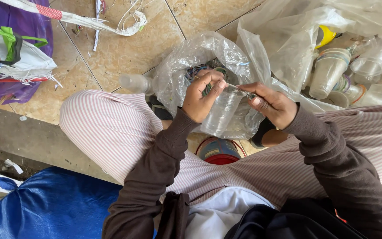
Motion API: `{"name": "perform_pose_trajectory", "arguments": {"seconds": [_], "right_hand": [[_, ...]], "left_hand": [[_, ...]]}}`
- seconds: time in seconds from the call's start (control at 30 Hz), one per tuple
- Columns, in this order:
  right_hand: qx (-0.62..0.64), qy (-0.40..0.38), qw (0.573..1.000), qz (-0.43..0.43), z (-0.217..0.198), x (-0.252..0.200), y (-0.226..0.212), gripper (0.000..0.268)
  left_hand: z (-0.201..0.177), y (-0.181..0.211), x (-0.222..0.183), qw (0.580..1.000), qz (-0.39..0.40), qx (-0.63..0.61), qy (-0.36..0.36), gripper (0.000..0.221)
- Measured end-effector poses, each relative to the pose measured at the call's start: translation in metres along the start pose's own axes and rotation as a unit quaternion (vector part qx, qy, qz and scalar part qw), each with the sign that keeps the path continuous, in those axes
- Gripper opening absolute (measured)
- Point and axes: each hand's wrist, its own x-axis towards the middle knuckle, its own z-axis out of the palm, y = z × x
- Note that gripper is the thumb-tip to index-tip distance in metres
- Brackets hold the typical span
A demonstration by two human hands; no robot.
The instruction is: Cutting the rims off plastic cups and sorting them for recycling using a utility knife
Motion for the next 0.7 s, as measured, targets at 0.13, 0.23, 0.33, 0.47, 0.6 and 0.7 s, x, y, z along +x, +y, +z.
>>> {"name": "perform_pose_trajectory", "arguments": {"seconds": [0.13,0.23,0.33,0.47,0.6,0.7], "right_hand": [[-0.094,0.006,0.995,0.030,0.002,-0.003,-0.004,0.041],[-0.132,0.007,0.990,0.047,0.002,-0.007,0.001,0.041],[-0.135,0.004,0.990,0.048,0.005,-0.005,0.001,0.041],[-0.139,-0.012,0.988,0.072,0.004,-0.004,0.000,0.044],[-0.147,-0.025,0.984,0.092,0.001,-0.003,0.001,0.042],[-0.138,-0.042,0.983,0.112,-0.003,-0.005,0.010,0.041]], "left_hand": [[0.006,-0.008,-0.006,0.997,-0.034,-0.061,-0.024,0.021],[0.008,-0.013,-0.007,0.999,-0.030,-0.040,-0.013,0.019],[0.008,-0.006,-0.007,0.999,-0.021,-0.025,-0.001,0.016],[0.006,-0.003,-0.007,0.999,-0.017,-0.035,0.011,0.012],[0.005,-0.004,-0.008,0.999,-0.014,-0.038,0.006,0.012],[0.005,-0.005,-0.007,1.000,-0.007,-0.028,0.007,0.012]]}}
